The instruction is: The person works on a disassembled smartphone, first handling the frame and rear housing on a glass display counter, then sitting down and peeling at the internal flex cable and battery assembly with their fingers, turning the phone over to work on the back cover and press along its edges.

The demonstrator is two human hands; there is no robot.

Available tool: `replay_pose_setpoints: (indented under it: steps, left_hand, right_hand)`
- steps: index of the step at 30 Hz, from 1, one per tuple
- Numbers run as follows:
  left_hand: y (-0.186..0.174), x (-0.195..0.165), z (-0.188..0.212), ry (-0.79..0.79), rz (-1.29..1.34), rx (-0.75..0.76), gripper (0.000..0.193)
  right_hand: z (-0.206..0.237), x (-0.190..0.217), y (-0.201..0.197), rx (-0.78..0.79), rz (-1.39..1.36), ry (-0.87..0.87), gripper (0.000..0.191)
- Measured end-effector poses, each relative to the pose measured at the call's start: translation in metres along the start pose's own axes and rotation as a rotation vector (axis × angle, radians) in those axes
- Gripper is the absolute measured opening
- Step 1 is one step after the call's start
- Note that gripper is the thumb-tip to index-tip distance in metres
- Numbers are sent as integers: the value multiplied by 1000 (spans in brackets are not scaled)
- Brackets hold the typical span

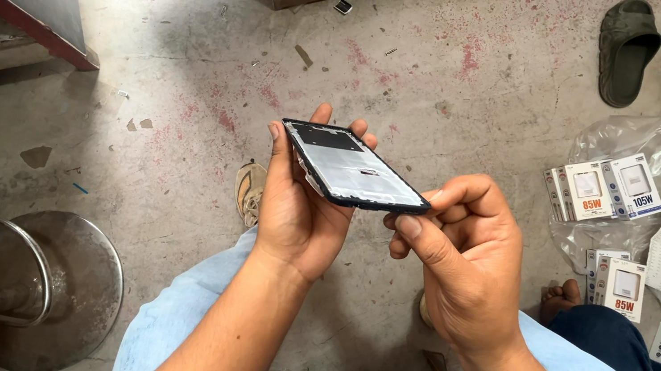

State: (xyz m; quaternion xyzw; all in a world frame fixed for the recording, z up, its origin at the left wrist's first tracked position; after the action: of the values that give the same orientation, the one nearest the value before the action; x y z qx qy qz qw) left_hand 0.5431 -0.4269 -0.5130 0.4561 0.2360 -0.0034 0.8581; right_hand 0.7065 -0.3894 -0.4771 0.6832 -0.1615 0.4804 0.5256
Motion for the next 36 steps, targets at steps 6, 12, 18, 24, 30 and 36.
replay_pose_setpoints:
  steps: [6,12,18,24,30,36]
  left_hand:
    - [5,-3,2,9,27,25,71]
    - [7,-3,2,8,27,-4,67]
    - [4,-19,1,-11,268,300,57]
    - [3,-21,3,52,139,340,58]
    - [8,-20,4,91,15,292,58]
    - [11,-19,5,117,-36,270,60]
  right_hand:
    - [0,-2,1,12,-13,20,22]
    - [1,-1,-2,18,-18,24,22]
    - [0,-3,-3,-3,192,67,18]
    - [-6,-2,-7,-96,225,108,13]
    - [-3,-1,-4,-115,253,72,14]
    - [4,3,-2,-12,434,-3,13]
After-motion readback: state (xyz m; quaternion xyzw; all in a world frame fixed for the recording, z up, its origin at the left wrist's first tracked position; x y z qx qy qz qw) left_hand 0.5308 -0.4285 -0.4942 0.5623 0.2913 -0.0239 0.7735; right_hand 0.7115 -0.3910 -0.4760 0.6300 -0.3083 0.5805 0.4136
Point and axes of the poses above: each hand's wrist, its own z-axis away from the middle knuckle, its own y-axis out of the palm, x = y × z, the point moved 3 cm from there along -z, towards the middle knuckle, and after that the axes turned 5 degrees about -x, right-handed, at the moved point
